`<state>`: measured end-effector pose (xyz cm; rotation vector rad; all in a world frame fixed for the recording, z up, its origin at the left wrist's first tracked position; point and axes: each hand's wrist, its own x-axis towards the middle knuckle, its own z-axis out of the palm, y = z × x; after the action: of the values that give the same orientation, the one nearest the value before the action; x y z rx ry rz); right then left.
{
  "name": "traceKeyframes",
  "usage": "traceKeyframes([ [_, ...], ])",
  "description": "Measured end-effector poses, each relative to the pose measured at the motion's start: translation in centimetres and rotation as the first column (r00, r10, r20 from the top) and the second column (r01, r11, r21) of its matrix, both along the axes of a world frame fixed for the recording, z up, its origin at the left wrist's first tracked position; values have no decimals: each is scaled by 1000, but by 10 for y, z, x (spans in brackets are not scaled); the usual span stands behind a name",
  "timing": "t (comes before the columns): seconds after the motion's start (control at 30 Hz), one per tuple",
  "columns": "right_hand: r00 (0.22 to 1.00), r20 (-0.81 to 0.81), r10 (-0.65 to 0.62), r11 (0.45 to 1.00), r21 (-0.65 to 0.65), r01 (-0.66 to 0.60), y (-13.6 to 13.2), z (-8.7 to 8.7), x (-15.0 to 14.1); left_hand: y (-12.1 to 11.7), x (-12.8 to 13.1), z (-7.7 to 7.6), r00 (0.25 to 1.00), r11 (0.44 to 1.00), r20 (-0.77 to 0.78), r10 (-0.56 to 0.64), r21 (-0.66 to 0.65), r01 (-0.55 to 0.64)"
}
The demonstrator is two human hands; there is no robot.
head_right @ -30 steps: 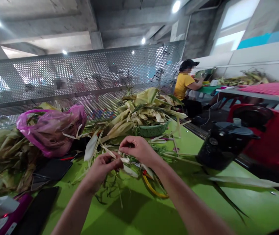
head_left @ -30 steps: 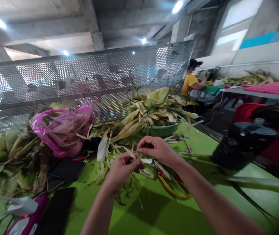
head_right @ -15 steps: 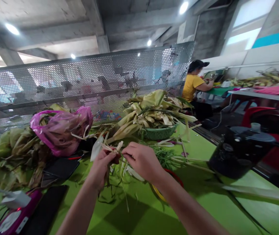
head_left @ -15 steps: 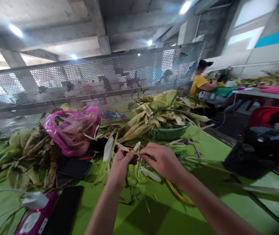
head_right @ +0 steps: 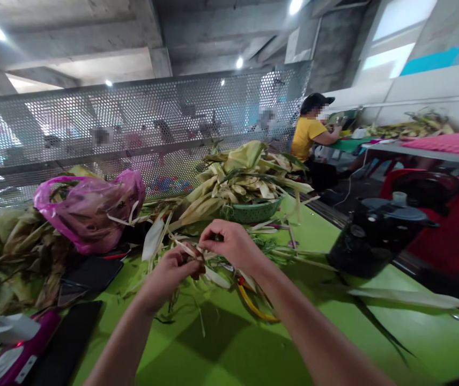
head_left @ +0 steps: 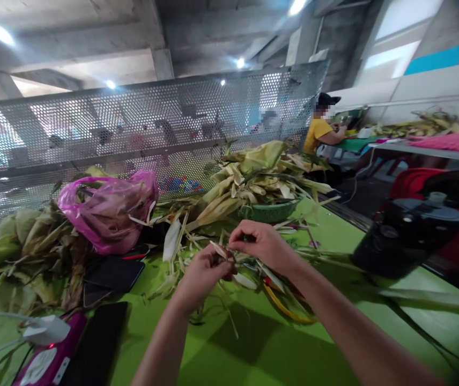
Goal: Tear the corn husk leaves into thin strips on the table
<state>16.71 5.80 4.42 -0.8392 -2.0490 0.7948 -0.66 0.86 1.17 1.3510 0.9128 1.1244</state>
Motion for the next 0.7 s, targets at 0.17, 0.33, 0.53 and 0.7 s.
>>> traceKeyframes([
  [0.17, 951, -306, 37, 864, -468, -184, 5, -8, -3, -6, -2, 7, 965, 995, 260, -47, -74, 68],
  [0.33, 924, -370, 100, 861, -433, -266, -1, -13, -13, -2, -5, 5, 906, 994, 424, -4, -97, 50],
  [0.53, 985, 122, -126, 959, 270, 89, -14, -11, -16, 10, -6, -3, 911, 964, 314, 266, -86, -251],
  [0.7, 910, 357, -213, 837, 546, -18, -25, -9, -19, 13, -5, -9, 929, 926, 59, 365, 76, -369],
])
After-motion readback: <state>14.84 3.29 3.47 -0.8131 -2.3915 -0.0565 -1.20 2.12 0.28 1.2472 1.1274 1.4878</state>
